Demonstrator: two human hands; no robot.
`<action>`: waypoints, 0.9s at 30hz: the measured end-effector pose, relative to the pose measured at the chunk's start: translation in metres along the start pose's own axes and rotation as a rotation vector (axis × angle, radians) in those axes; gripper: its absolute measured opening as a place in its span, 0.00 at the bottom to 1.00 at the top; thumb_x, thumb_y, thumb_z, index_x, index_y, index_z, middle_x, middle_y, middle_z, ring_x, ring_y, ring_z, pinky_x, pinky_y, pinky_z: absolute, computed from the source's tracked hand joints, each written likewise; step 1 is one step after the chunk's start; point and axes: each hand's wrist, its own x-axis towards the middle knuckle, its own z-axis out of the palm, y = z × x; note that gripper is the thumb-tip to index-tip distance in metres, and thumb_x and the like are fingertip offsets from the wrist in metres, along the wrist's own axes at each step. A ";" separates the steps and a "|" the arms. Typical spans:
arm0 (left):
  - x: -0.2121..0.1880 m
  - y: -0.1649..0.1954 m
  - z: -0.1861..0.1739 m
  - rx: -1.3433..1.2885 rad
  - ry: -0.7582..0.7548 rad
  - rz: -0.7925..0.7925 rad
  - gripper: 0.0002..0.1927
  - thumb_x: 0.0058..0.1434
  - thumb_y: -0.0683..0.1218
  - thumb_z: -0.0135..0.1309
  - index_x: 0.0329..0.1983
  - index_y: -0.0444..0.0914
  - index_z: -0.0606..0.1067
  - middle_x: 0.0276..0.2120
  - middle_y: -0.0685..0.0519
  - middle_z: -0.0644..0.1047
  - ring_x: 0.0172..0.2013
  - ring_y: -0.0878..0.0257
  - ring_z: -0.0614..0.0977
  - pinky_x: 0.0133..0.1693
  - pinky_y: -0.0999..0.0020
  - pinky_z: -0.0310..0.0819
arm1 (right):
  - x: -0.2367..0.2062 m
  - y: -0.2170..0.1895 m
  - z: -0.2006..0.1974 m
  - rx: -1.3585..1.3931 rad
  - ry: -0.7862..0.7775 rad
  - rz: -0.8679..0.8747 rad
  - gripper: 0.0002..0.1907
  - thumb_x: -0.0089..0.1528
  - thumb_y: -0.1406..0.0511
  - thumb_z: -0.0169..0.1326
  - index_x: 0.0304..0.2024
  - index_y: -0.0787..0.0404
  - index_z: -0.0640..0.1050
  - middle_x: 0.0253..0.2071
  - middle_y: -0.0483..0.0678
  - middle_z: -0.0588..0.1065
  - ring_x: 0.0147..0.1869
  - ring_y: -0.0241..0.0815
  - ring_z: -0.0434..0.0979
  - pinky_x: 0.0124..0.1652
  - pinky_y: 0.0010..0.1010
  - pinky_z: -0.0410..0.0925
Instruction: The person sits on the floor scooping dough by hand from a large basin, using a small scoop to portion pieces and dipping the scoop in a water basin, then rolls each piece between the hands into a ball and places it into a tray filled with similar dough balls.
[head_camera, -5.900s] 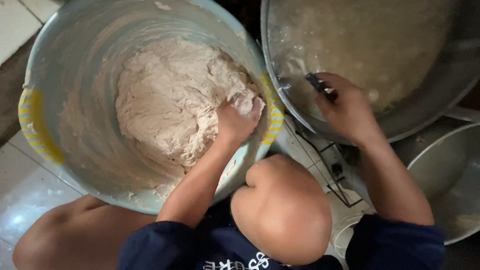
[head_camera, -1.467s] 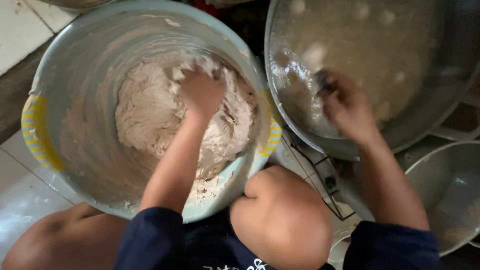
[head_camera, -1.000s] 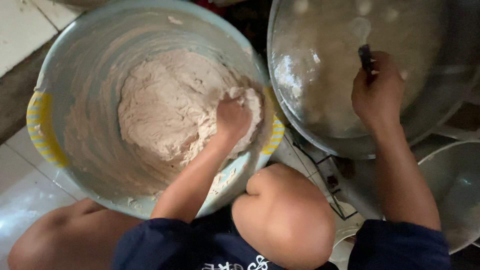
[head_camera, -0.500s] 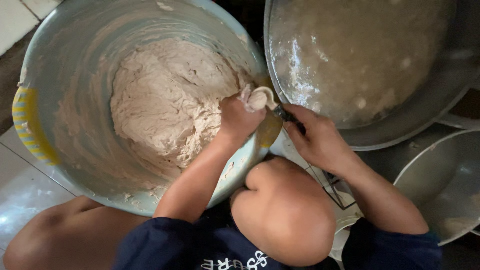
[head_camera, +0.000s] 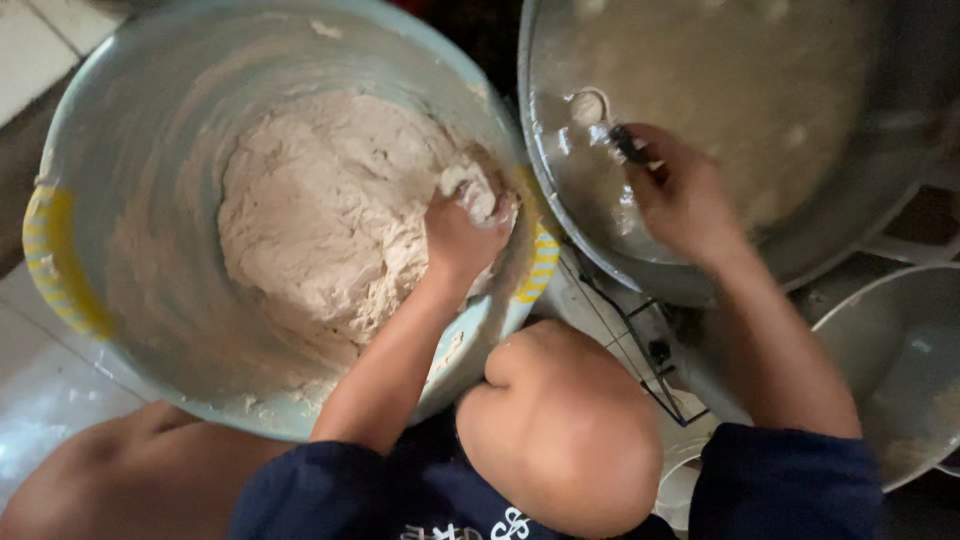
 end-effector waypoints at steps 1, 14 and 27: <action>-0.001 0.000 0.000 -0.023 -0.014 -0.016 0.17 0.57 0.51 0.65 0.41 0.35 0.79 0.38 0.39 0.81 0.40 0.40 0.82 0.45 0.52 0.79 | 0.001 0.003 -0.004 -0.030 0.013 0.006 0.21 0.68 0.68 0.55 0.64 0.62 0.74 0.44 0.51 0.80 0.39 0.36 0.79 0.39 0.29 0.72; -0.005 0.029 0.000 -0.273 -0.080 0.062 0.09 0.52 0.45 0.63 0.33 0.37 0.78 0.28 0.45 0.79 0.30 0.46 0.83 0.34 0.56 0.78 | -0.075 -0.046 0.018 0.136 -0.151 -0.174 0.23 0.68 0.68 0.53 0.66 0.65 0.71 0.48 0.54 0.77 0.49 0.34 0.78 0.45 0.27 0.71; -0.013 -0.012 -0.103 0.425 -0.485 -0.567 0.29 0.60 0.64 0.53 0.42 0.33 0.80 0.39 0.39 0.81 0.43 0.47 0.84 0.45 0.53 0.78 | -0.115 -0.007 -0.030 0.207 -0.149 0.074 0.25 0.66 0.67 0.52 0.67 0.60 0.72 0.42 0.50 0.78 0.39 0.41 0.76 0.37 0.33 0.69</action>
